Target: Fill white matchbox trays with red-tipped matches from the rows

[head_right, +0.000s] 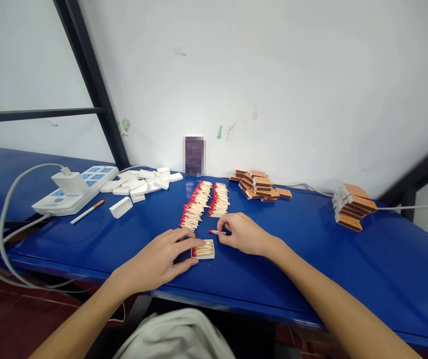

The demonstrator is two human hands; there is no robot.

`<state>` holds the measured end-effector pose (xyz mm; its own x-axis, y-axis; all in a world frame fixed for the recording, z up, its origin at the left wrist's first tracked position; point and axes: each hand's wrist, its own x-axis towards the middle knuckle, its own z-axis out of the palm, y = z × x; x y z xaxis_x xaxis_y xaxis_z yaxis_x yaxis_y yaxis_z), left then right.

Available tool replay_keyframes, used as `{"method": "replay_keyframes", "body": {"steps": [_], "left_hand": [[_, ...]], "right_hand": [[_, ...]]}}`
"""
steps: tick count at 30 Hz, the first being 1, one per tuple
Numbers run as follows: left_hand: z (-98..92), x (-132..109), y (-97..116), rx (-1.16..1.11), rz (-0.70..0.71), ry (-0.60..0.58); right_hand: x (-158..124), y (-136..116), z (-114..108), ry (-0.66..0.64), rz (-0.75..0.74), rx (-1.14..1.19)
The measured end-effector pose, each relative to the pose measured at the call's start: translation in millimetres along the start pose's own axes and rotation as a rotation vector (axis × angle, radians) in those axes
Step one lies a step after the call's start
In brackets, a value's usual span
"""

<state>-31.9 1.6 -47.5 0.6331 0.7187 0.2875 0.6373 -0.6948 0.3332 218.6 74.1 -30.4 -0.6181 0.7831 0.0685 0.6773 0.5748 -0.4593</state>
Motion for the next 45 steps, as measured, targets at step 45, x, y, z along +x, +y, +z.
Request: {"method": "replay_keyframes", "body": {"steps": [45], "left_hand": [[-1.5, 0.3, -0.1, -0.049, -0.009, -0.007]], "right_hand": [[-7.3, -22.3, 10.9, 0.022, -0.298, 0.050]]}}
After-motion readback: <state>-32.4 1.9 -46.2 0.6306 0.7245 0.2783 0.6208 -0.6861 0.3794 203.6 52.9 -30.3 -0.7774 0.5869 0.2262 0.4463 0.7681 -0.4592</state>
